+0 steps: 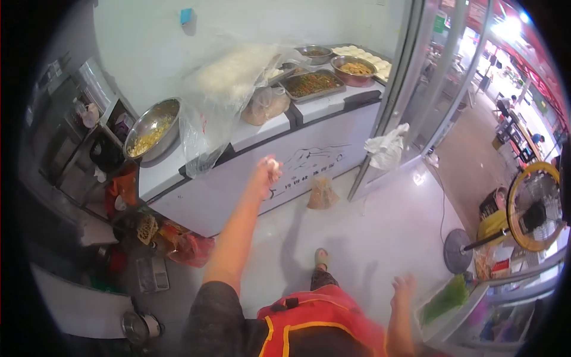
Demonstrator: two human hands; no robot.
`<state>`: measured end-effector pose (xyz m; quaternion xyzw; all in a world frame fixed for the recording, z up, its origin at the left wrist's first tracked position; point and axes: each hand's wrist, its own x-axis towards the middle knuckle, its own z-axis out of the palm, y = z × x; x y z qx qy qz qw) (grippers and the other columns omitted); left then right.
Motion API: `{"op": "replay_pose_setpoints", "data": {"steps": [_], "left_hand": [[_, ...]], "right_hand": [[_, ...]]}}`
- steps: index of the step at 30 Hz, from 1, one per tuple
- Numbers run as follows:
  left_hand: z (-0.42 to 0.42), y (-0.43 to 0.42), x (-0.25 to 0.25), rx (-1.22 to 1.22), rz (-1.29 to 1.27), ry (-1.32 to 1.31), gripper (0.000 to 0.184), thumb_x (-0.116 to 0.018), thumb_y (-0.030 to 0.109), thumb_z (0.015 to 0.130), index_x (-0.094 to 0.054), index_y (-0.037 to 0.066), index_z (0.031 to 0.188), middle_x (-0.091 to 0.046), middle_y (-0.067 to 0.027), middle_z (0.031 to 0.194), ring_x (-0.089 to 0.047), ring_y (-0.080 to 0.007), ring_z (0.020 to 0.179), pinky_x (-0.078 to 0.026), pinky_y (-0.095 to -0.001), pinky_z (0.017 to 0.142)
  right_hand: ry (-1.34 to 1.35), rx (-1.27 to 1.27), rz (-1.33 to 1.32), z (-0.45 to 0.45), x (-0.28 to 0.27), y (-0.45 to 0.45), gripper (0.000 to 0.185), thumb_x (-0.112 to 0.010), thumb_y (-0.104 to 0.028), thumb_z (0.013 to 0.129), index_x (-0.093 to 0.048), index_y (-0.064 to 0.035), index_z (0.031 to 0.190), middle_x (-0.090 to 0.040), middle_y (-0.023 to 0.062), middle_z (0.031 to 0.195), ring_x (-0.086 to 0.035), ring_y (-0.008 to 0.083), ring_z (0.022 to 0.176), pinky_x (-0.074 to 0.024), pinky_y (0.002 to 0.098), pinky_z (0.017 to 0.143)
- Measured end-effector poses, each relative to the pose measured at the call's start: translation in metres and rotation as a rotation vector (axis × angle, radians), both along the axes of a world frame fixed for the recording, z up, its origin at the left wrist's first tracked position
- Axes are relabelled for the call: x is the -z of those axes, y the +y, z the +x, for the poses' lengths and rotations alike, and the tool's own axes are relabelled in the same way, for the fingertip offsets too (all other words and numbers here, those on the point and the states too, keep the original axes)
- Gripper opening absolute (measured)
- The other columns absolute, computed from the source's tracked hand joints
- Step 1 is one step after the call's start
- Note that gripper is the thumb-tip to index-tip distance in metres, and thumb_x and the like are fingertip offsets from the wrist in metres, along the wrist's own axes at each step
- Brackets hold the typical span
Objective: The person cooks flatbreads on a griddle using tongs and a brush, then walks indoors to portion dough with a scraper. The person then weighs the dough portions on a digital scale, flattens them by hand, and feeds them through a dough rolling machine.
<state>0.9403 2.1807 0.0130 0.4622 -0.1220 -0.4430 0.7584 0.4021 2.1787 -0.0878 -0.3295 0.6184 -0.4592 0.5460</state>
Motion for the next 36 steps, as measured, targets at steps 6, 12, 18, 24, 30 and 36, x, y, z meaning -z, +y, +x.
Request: {"op": "replay_pose_setpoints", "data": {"steps": [6, 12, 18, 24, 30, 36], "left_hand": [[0.098, -0.116, -0.058, 0.015, 0.008, -0.110, 0.025, -0.048, 0.007, 0.088, -0.049, -0.001, 0.111, -0.060, -0.0102, 0.086, -0.053, -0.0112, 0.059, -0.043, -0.0220, 0.050], [0.066, -0.148, -0.033, 0.338, 0.312, -0.489, 0.013, -0.055, 0.016, 0.087, -0.060, 0.004, 0.088, -0.060, -0.0059, 0.074, -0.049, -0.0079, 0.052, -0.040, -0.0210, 0.046], [-0.046, -0.180, 0.070, 1.014, 0.340, -0.475, 0.023, -0.052, 0.026, 0.090, -0.054, 0.011, 0.073, -0.049, 0.0012, 0.061, -0.040, -0.0063, 0.046, -0.032, -0.0220, 0.041], [-0.174, -0.145, 0.124, 1.692, 0.467, -0.256, 0.028, -0.047, 0.032, 0.092, -0.050, 0.012, 0.073, -0.047, 0.0012, 0.064, -0.040, -0.0075, 0.049, -0.033, -0.0220, 0.044], [-0.260, -0.073, 0.163, 2.143, 0.378, -0.312, 0.027, -0.045, 0.029, 0.093, -0.055, 0.005, 0.101, -0.058, -0.0063, 0.088, -0.055, -0.0151, 0.076, -0.047, -0.0263, 0.064], [-0.365, 0.010, 0.144, 2.314, 0.462, -0.099, 0.023, -0.049, 0.019, 0.092, -0.055, 0.002, 0.105, -0.060, -0.0092, 0.097, -0.058, -0.0208, 0.091, -0.050, -0.0337, 0.075]], "right_hand": [[-0.051, -0.113, 0.009, 0.096, 0.009, -0.127, 0.050, -0.052, -0.003, 0.079, -0.035, -0.0027, 0.126, -0.046, 0.0133, 0.114, -0.054, 0.0202, 0.089, -0.0485, 0.0305, 0.071], [0.018, -0.253, -0.062, 0.168, -0.027, -0.184, 0.048, -0.053, -0.004, 0.079, -0.038, -0.0019, 0.124, -0.047, 0.0146, 0.114, -0.054, 0.0198, 0.090, -0.0495, 0.0303, 0.071], [0.190, 0.015, -0.146, 0.166, -0.028, -0.125, 0.045, -0.056, -0.006, 0.079, -0.041, -0.0002, 0.121, -0.051, 0.0129, 0.106, -0.057, 0.0191, 0.084, -0.0508, 0.0306, 0.071], [0.418, 0.626, 0.086, 0.133, -0.002, 0.076, 0.041, -0.055, -0.004, 0.079, -0.042, -0.0002, 0.118, -0.054, 0.0123, 0.099, -0.058, 0.0182, 0.080, -0.0505, 0.0292, 0.066], [0.391, 1.152, 0.349, 0.154, 0.014, 0.250, 0.039, -0.055, -0.006, 0.078, -0.044, -0.0022, 0.115, -0.059, 0.0137, 0.093, -0.060, 0.0230, 0.081, -0.0497, 0.0336, 0.071], [0.547, 1.363, 0.370, 0.140, 0.064, 0.344, 0.039, -0.056, -0.004, 0.078, -0.044, -0.0014, 0.114, -0.059, 0.0106, 0.088, -0.059, 0.0171, 0.071, -0.0493, 0.0316, 0.063]]}}
